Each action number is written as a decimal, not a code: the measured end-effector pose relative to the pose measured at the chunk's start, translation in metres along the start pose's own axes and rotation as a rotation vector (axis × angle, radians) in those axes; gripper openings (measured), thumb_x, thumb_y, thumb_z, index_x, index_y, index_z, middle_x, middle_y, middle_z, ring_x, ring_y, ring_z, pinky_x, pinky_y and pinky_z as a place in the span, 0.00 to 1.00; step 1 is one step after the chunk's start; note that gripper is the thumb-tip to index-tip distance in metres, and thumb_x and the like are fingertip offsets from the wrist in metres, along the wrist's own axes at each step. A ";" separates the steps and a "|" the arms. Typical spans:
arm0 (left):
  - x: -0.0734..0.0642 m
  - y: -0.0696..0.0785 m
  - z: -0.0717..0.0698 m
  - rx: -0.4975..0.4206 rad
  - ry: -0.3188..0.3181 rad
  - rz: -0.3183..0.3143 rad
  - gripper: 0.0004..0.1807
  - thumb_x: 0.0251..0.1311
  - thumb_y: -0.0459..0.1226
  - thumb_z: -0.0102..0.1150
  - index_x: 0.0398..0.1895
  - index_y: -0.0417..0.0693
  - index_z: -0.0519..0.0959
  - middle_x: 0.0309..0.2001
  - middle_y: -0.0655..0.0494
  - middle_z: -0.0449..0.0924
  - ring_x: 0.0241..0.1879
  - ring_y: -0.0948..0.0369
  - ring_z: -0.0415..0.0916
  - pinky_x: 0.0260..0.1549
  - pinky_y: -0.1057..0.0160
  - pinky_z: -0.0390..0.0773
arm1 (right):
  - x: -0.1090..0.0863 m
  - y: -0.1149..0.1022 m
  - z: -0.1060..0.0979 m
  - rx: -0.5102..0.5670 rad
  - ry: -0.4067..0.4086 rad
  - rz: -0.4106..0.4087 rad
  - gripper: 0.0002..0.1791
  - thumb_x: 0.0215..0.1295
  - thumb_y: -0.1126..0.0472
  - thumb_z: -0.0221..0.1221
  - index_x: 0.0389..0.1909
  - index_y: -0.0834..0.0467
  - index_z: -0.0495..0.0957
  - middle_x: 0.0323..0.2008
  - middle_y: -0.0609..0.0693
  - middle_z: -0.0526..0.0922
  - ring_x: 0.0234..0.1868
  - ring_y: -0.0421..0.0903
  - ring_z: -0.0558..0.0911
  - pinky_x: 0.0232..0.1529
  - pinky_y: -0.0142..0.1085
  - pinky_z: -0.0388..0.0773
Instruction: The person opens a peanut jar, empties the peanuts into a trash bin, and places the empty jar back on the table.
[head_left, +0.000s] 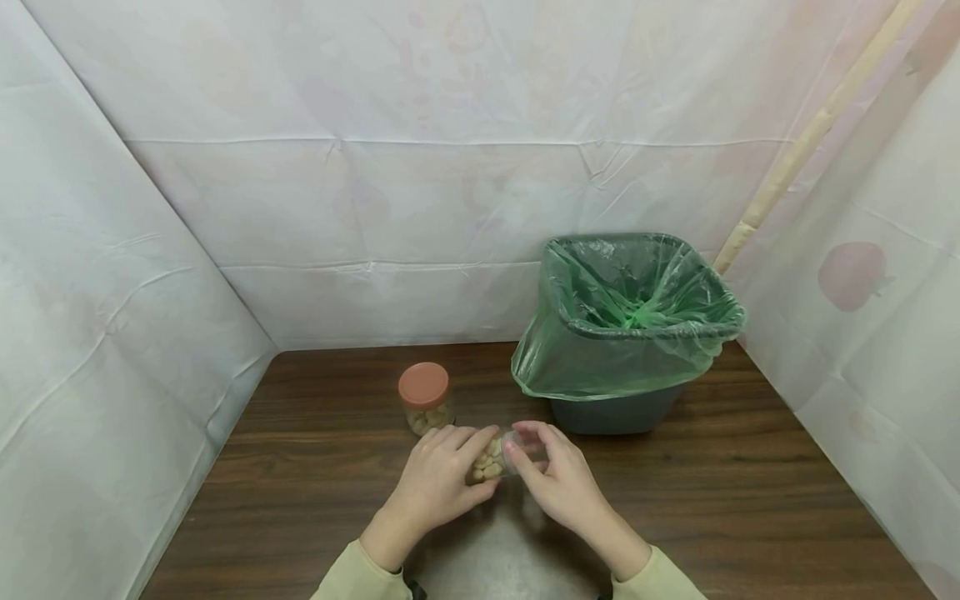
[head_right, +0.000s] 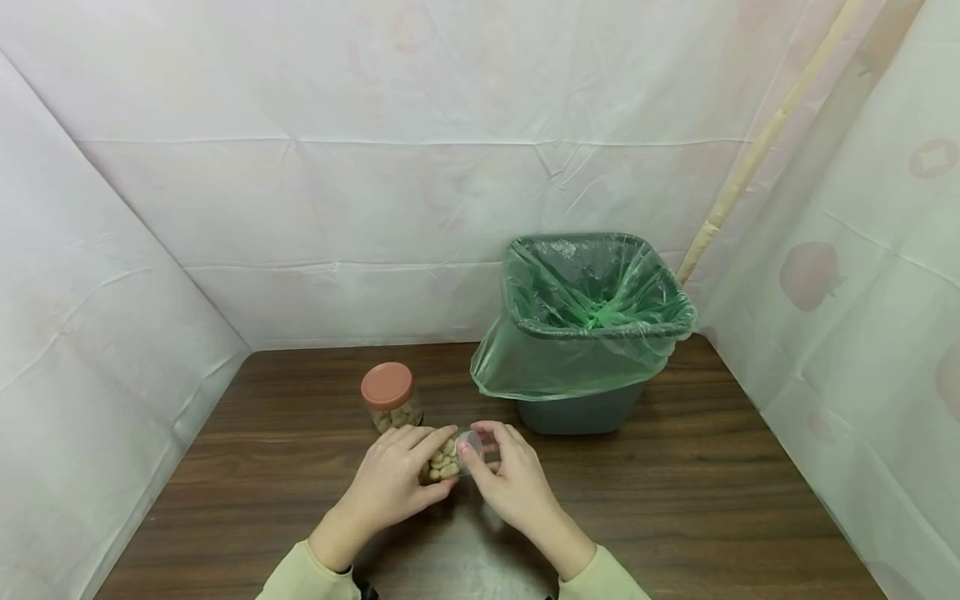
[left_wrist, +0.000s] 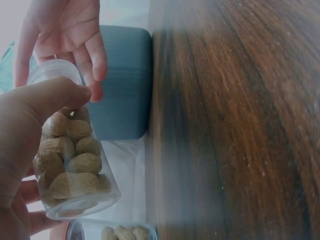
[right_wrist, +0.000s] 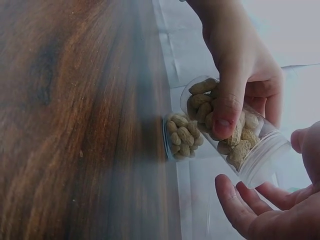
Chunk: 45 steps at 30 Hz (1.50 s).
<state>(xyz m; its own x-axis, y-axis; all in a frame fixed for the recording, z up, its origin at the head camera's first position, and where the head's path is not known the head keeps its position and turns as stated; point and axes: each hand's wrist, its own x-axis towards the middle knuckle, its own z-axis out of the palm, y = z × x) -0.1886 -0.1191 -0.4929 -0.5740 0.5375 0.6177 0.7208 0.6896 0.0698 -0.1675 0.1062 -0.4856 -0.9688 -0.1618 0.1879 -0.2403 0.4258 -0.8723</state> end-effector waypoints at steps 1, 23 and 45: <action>0.000 0.000 0.000 -0.002 0.001 0.001 0.39 0.43 0.49 0.89 0.61 0.49 0.86 0.46 0.58 0.89 0.45 0.58 0.87 0.49 0.52 0.87 | 0.000 0.000 0.000 0.001 -0.001 -0.002 0.22 0.81 0.48 0.64 0.64 0.59 0.82 0.56 0.47 0.85 0.55 0.48 0.86 0.46 0.30 0.86; -0.001 0.000 0.001 -0.009 -0.003 0.003 0.38 0.43 0.48 0.89 0.61 0.50 0.86 0.46 0.58 0.89 0.45 0.58 0.87 0.48 0.52 0.87 | 0.001 0.001 -0.002 0.027 -0.013 -0.021 0.22 0.78 0.48 0.68 0.63 0.58 0.83 0.55 0.48 0.84 0.52 0.46 0.87 0.46 0.30 0.87; -0.001 0.001 0.000 -0.011 -0.032 -0.007 0.38 0.45 0.49 0.88 0.62 0.51 0.86 0.47 0.58 0.89 0.46 0.58 0.87 0.50 0.52 0.87 | 0.001 -0.001 -0.006 0.111 -0.057 -0.046 0.22 0.74 0.52 0.72 0.63 0.56 0.83 0.57 0.52 0.82 0.57 0.52 0.85 0.51 0.34 0.88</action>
<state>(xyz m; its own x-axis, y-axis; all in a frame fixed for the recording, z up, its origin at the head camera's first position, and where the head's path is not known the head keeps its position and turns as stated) -0.1876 -0.1187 -0.4933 -0.5915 0.5480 0.5915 0.7208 0.6881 0.0833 -0.1685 0.1115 -0.4817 -0.9509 -0.2307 0.2061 -0.2735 0.3156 -0.9086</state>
